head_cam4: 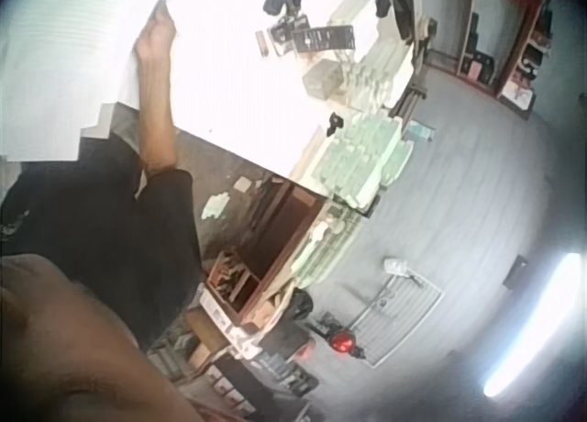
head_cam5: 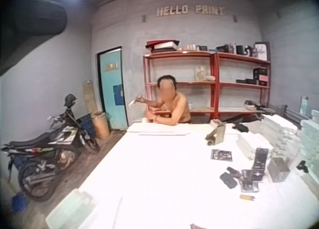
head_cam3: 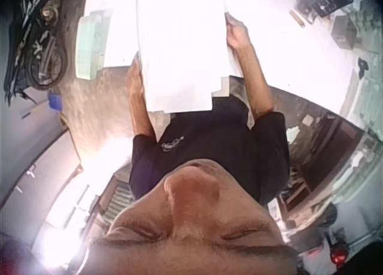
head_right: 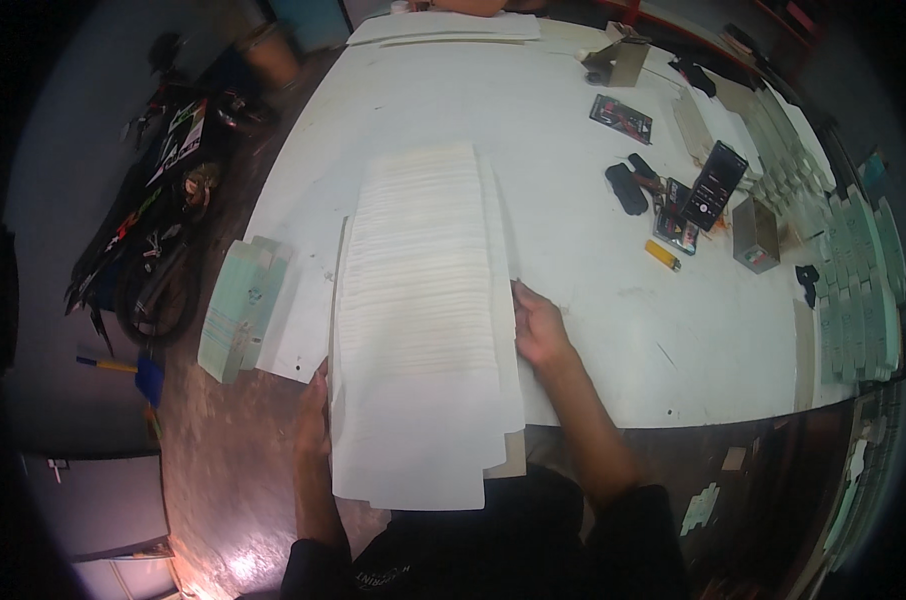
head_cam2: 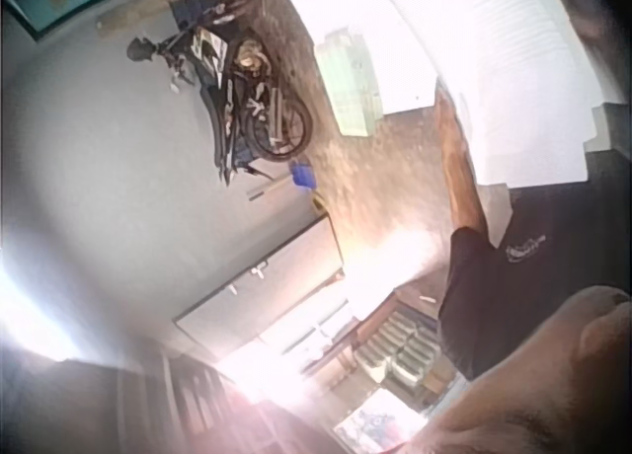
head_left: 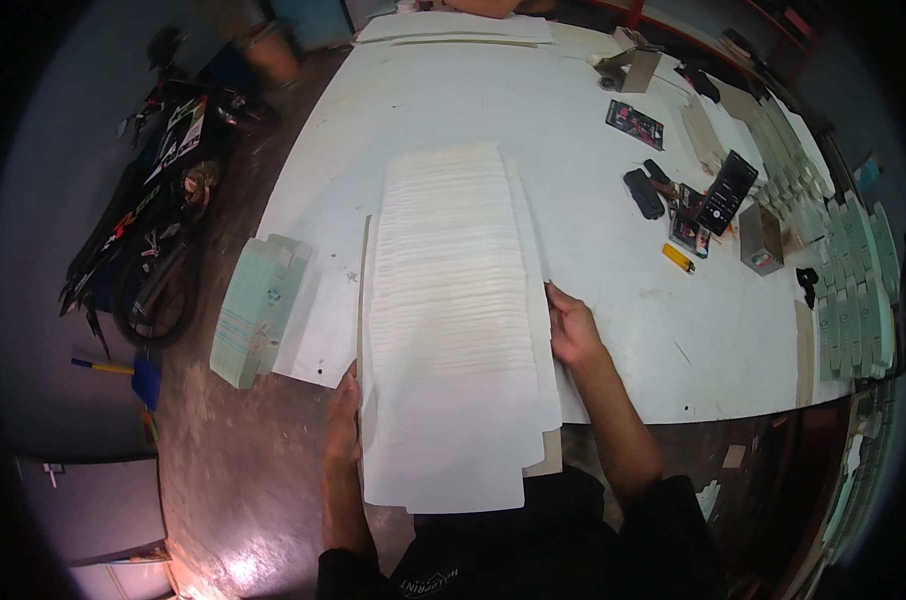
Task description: The person repeatedly picks up stacks of light green paper sheets from a white table, aligns them, and places them into a growing pile. The person also handles white paper sheets and cardboard pieces, moving them aside or stacking them on the table.
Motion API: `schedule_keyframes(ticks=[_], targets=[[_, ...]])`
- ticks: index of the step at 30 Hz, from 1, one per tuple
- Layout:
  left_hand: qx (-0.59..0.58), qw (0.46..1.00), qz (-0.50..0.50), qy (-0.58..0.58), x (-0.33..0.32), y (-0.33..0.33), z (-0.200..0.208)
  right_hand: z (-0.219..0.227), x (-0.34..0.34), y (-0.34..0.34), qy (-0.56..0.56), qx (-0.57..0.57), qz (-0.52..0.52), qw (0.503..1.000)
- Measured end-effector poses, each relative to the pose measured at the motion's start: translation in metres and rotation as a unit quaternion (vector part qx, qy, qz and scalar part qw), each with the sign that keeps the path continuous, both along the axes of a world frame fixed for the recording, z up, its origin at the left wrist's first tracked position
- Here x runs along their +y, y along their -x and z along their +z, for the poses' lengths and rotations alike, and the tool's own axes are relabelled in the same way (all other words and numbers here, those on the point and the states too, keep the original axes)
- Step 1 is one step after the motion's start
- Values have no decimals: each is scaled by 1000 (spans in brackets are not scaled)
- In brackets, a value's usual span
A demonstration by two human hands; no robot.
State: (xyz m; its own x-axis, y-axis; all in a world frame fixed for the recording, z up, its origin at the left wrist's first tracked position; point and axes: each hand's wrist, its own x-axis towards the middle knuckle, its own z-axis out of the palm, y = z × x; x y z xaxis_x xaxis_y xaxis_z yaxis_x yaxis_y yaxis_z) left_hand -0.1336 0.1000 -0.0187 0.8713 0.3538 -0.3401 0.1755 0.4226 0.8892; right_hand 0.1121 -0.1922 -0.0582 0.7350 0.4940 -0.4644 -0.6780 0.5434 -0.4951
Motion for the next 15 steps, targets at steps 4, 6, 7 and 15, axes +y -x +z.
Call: schedule_keyframes(ticks=[4, 6, 7, 15], targets=[[35, 999, -1, -37, 4, -4, -6, 7, 2, 18, -3, -25, -46, 999], [37, 998, 6, -41, 1, -4, -12, 10, 1, 24, -16, -9, -72, 997], [38, 998, 10, -45, 1, -4, -11, 8, -1, 27, -44, -11, -68, 997], [14, 996, -33, -80, -7, -11, 2, 11, -25, 48, -86, -76, -94, 989]])
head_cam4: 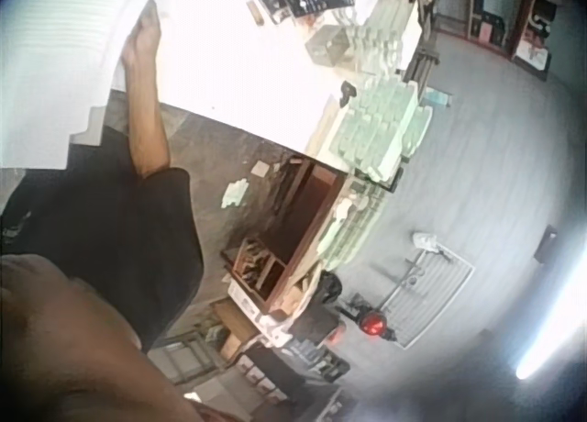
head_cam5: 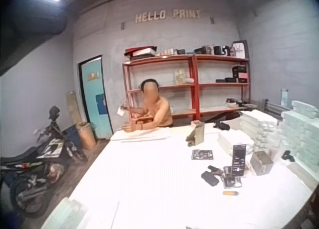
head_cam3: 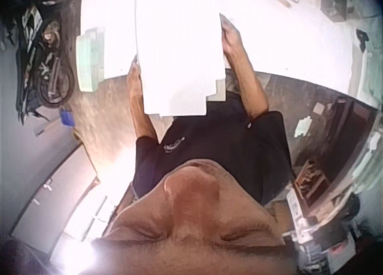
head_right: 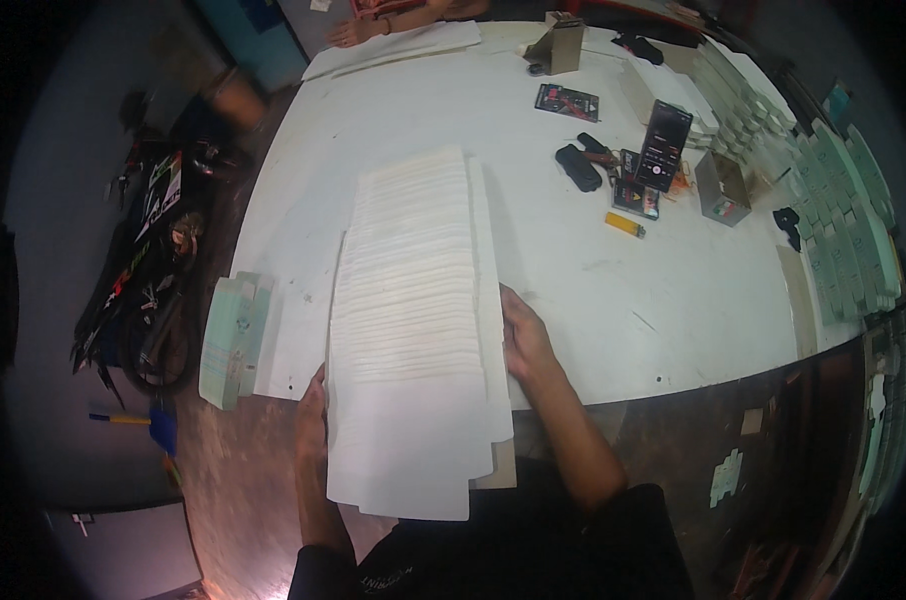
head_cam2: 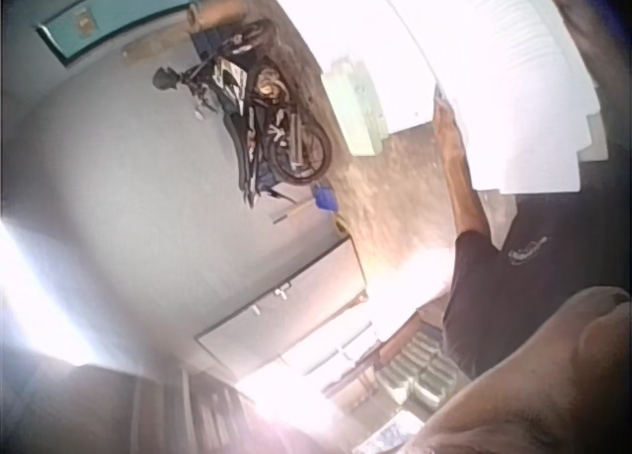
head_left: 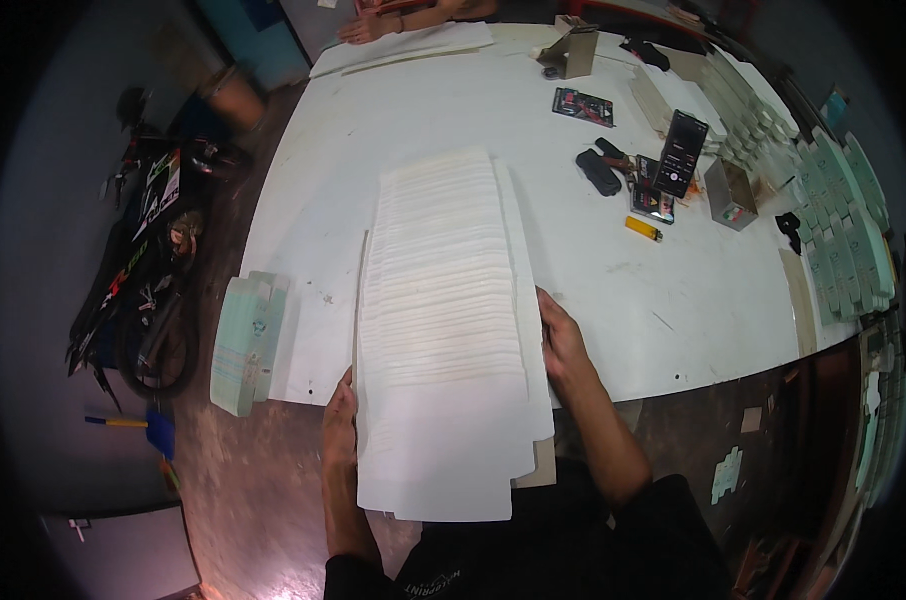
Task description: The person repeatedly picks up stacks of light green paper sheets from a white table, aligns them, and places them into a growing pile. The person also handles white paper sheets and cardboard pieces, moving them aside or stacking them on the table.
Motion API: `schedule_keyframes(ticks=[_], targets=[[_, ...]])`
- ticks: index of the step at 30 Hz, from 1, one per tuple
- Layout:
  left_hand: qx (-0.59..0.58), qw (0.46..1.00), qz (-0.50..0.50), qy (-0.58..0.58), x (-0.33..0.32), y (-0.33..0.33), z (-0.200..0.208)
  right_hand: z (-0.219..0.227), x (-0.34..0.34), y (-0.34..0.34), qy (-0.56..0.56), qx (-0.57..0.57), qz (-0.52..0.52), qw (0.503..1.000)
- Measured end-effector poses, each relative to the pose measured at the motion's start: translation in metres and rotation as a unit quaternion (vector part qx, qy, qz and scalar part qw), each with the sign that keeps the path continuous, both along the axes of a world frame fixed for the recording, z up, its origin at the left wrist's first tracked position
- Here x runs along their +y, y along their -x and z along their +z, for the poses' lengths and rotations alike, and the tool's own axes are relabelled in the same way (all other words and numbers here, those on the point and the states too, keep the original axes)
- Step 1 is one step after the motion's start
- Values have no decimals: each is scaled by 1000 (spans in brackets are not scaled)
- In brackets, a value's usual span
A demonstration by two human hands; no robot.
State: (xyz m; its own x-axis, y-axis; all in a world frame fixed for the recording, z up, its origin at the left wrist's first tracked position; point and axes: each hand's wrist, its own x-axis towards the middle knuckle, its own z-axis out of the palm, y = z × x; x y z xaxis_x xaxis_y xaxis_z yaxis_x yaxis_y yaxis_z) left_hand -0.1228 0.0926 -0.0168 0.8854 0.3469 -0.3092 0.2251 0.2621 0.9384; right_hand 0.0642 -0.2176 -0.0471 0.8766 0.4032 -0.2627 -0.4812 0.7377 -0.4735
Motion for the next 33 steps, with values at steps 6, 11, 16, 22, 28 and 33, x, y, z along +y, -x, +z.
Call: schedule_keyframes(ticks=[6, 11, 16, 22, 28, 33], targets=[[24, 999, -28, -11, -17, -18, 10, 0, -38, 16, 31, -18, -41, 999], [14, 995, -92, -33, -34, -37, 12, -1, -86, 51, 28, -69, -98, 992], [7, 982, -188, -3, -63, -64, 22, 20, -131, 101, 52, -67, -202, 976], [-20, 927, -372, -48, -145, -115, 42, 4, -198, 165, 94, -96, -361, 923], [-2, 856, -512, -66, -253, -176, 22, -25, -267, 219, 118, -58, -508, 851], [16, 789, -607, -92, -349, -231, 12, -54, -321, 227, 133, -49, -575, 806]])
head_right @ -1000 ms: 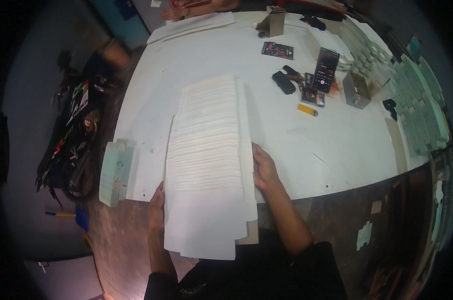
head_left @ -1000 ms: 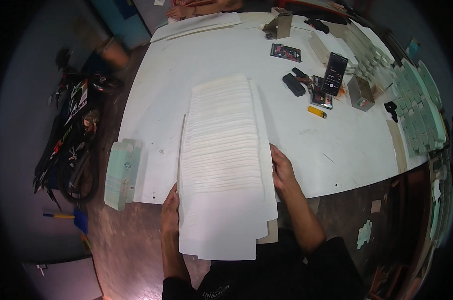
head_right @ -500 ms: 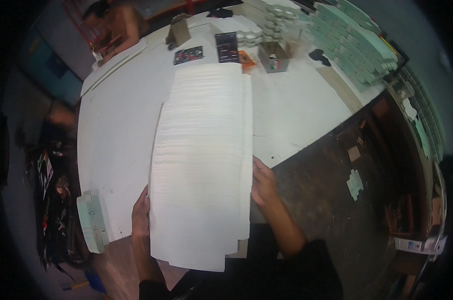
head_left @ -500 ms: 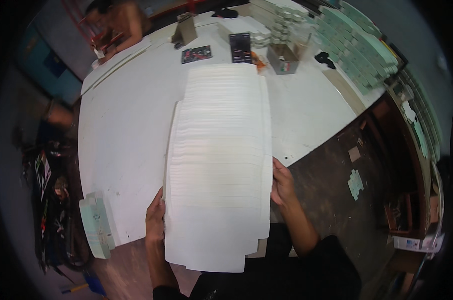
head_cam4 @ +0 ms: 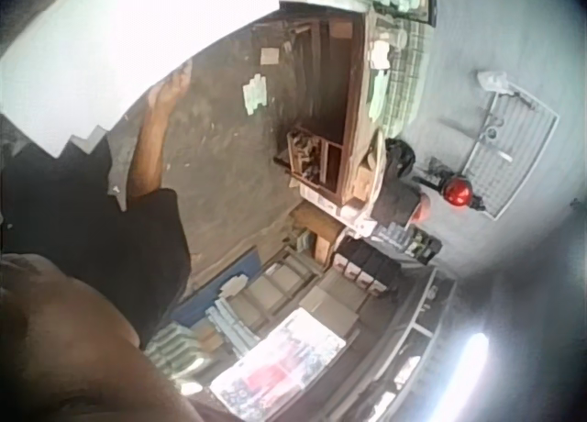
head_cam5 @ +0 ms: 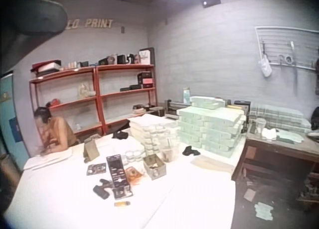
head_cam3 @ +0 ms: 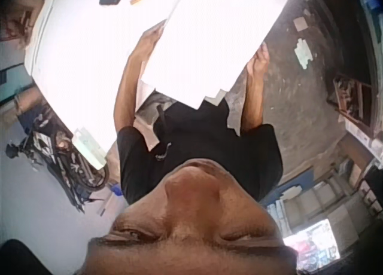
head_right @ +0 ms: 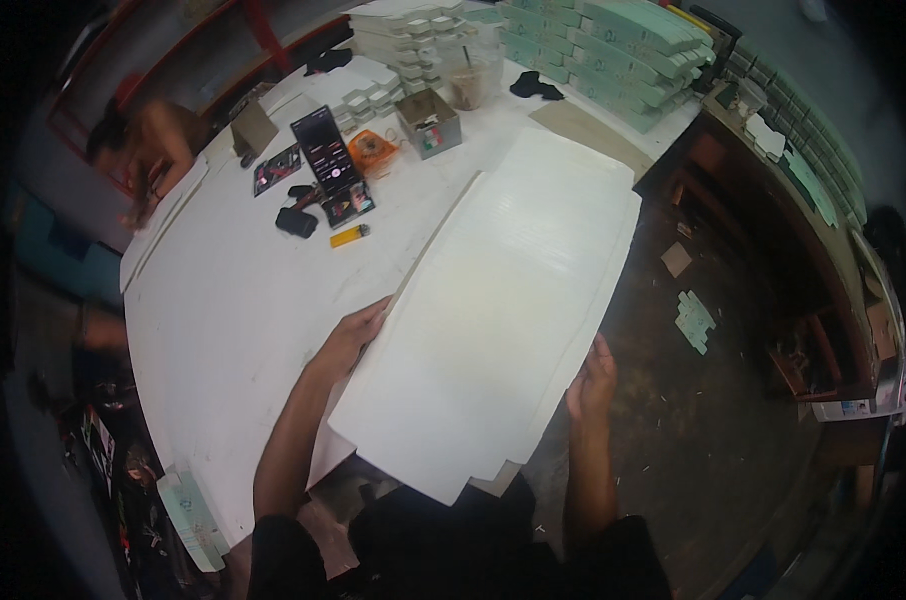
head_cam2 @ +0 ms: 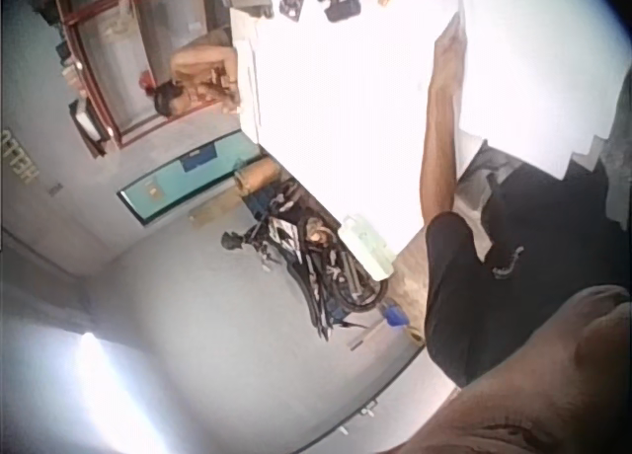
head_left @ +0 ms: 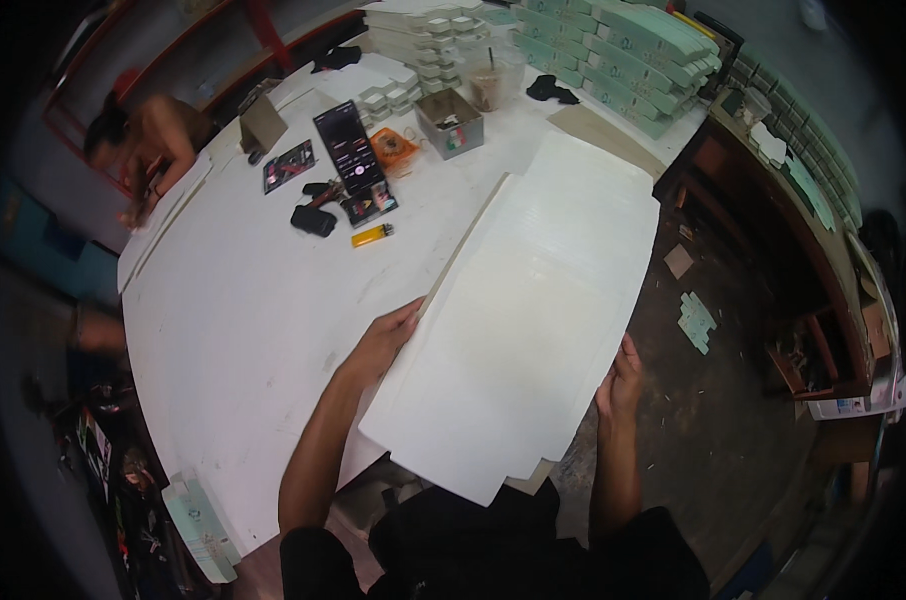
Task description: The person repeatedly picks up stacks of light green paper sheets from a white table, aligns them, and places them into a growing pile. The person also handles white paper sheets and cardboard pieces, moving them aside or stacking them on the table.
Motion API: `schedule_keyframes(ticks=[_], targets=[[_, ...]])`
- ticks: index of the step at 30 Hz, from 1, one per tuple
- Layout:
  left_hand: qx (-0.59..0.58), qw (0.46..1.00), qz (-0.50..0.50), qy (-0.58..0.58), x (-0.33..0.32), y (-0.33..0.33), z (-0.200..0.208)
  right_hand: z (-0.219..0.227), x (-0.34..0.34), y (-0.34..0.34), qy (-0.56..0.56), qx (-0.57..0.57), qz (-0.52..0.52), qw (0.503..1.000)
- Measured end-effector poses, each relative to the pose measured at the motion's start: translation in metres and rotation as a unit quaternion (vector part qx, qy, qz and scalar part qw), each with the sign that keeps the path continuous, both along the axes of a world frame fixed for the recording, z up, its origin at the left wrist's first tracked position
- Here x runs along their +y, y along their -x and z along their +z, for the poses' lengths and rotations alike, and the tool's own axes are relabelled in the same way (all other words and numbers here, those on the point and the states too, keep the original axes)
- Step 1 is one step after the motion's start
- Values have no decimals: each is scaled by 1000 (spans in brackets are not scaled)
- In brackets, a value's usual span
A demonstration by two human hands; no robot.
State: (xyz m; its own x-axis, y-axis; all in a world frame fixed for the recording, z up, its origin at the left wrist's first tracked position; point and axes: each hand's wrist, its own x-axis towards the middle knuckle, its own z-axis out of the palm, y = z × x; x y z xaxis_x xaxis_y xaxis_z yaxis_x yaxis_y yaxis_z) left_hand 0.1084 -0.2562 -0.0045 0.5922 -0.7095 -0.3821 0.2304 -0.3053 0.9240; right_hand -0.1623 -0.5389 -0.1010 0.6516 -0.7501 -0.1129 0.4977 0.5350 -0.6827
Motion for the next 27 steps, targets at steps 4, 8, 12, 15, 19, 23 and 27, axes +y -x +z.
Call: schedule_keyframes(ticks=[4, 8, 12, 15, 19, 23, 27], targets=[[11, 993, -85, -77, -70, -46, 9, -8, -40, -18, -9, 18, -57, 998], [-92, 979, -92, -155, -119, -85, 6, -20, -71, -52, -23, -9, -70, 997], [-182, 967, -76, -159, -142, -103, 5, -27, -87, -83, -25, -5, -90, 996], [-219, 959, -74, -162, -143, -111, 9, -28, -89, -94, -34, -5, -89, 995], [-287, 947, -53, -135, -131, -119, -2, -25, -87, -99, -30, 15, -111, 993], [-321, 943, 20, -89, -102, -124, -10, 3, -82, -100, -8, 34, -123, 992], [-298, 950, 91, -22, -53, -145, -22, 38, -82, -106, 38, 48, -107, 992]])
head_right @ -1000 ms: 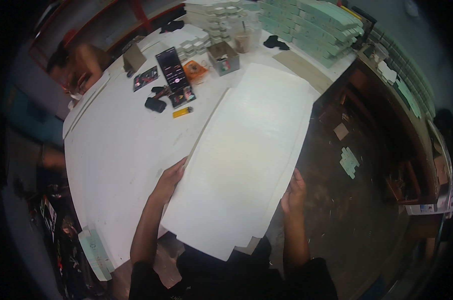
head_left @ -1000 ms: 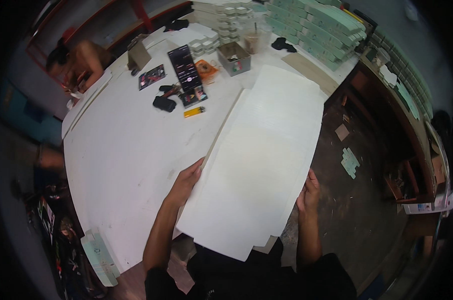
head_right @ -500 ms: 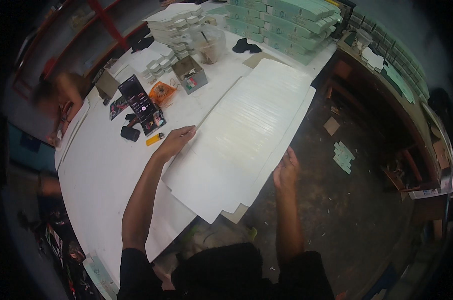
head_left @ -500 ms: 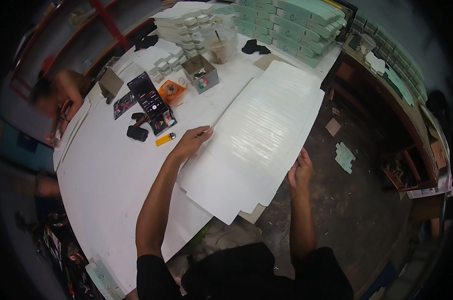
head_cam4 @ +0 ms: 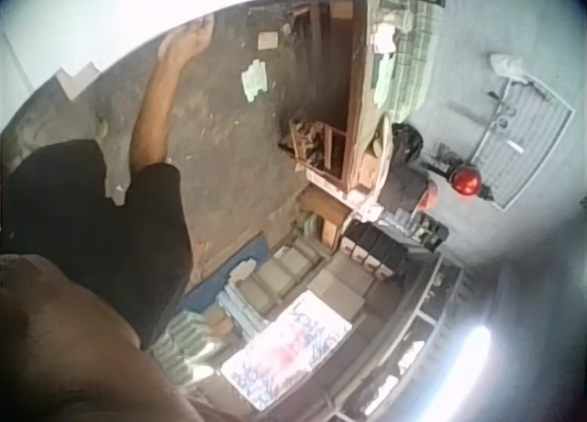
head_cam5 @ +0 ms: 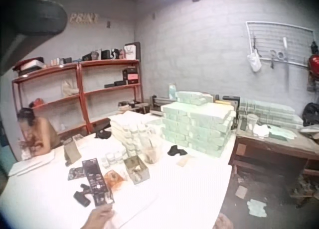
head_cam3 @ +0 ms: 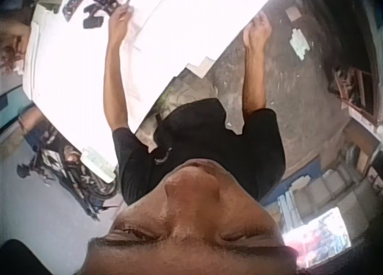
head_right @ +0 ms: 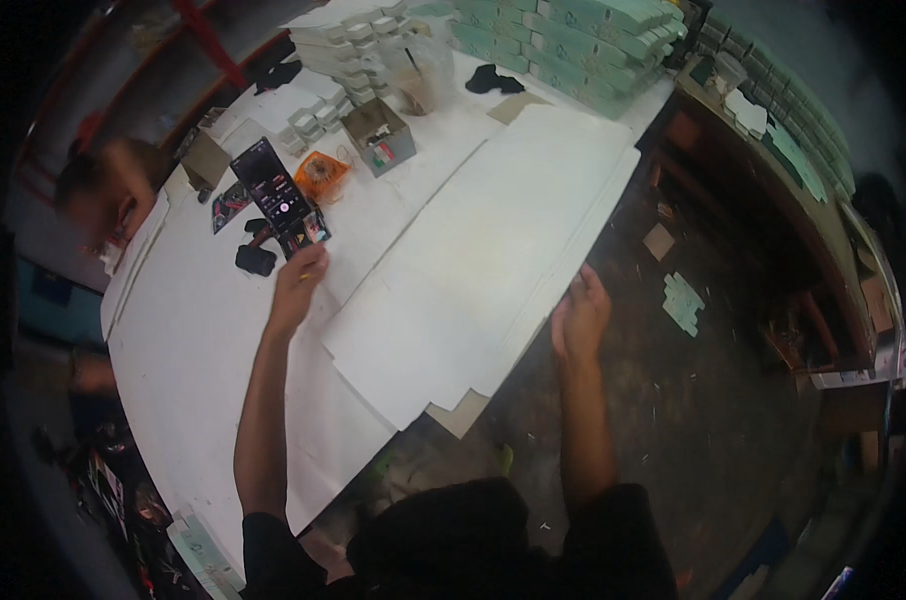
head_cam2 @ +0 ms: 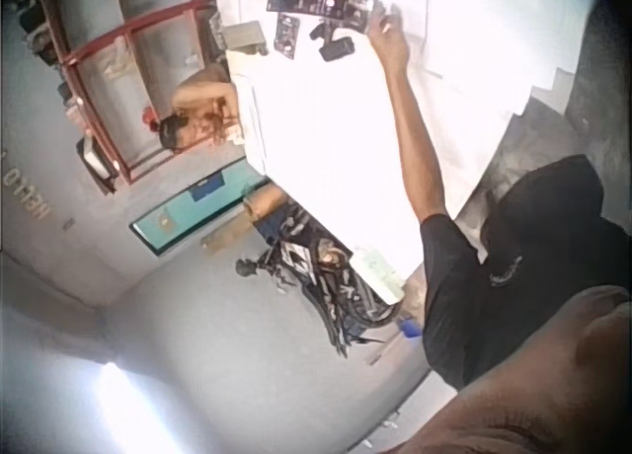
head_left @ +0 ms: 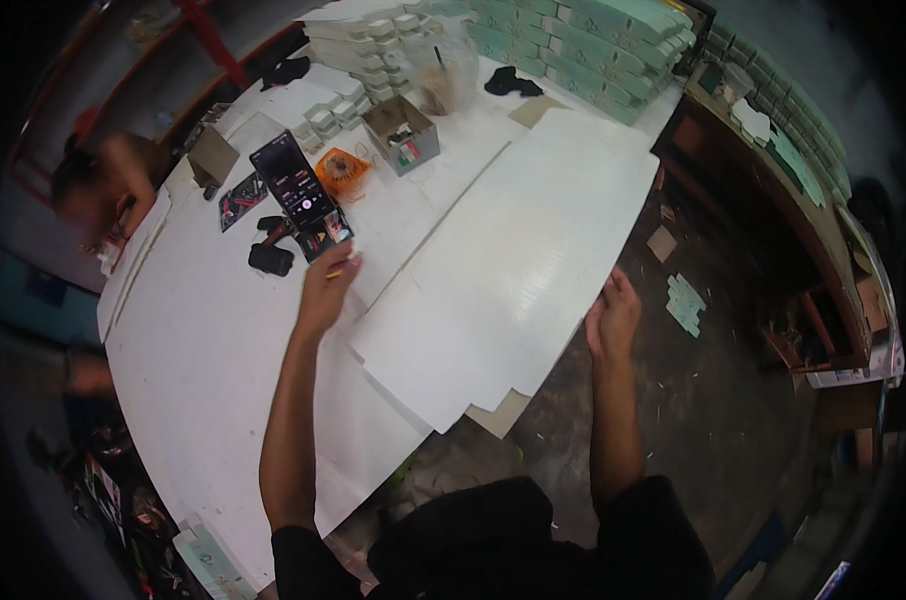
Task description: The person repeatedly picks up stacks of light green paper sheets from a white table, aligns them, and places them into a growing pile. The person also handles white paper sheets and cardboard pieces, moving them aside or stacking them on the table.
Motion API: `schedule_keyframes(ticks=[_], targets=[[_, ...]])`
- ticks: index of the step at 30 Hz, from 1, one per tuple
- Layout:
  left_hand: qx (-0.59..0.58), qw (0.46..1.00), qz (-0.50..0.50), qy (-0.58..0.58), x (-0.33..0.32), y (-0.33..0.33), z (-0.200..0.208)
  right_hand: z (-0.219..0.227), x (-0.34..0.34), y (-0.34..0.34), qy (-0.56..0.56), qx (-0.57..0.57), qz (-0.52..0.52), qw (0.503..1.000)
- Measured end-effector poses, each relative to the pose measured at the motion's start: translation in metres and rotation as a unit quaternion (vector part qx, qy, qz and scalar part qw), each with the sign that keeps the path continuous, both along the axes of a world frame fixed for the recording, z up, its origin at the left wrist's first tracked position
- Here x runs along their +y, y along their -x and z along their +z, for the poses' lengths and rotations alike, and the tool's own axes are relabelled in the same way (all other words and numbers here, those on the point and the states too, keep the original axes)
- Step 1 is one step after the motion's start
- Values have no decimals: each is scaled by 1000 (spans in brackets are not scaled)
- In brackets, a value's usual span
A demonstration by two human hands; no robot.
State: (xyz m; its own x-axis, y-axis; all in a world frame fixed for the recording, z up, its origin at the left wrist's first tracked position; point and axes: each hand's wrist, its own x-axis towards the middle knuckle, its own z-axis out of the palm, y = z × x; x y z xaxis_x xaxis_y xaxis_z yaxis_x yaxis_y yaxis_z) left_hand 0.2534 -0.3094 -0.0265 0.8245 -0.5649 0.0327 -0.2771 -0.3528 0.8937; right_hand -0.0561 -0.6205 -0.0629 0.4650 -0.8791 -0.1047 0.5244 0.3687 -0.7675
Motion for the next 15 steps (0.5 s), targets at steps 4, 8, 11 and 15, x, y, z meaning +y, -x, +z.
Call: schedule_keyframes(ticks=[4, 8, 11, 15], targets=[[18, 998, 47, 37, 33, 12, 18, -16, -20, 19, -4, 80, -14, 997], [56, 991, 116, 23, 81, 25, 24, -21, -11, 40, -21, 108, -20, 994], [79, 987, 138, 18, 99, 31, 21, -31, -14, 39, -17, 101, -11, 995], [106, 984, 145, 17, 105, 45, 19, -51, -19, 45, -63, 28, 13, 998]])
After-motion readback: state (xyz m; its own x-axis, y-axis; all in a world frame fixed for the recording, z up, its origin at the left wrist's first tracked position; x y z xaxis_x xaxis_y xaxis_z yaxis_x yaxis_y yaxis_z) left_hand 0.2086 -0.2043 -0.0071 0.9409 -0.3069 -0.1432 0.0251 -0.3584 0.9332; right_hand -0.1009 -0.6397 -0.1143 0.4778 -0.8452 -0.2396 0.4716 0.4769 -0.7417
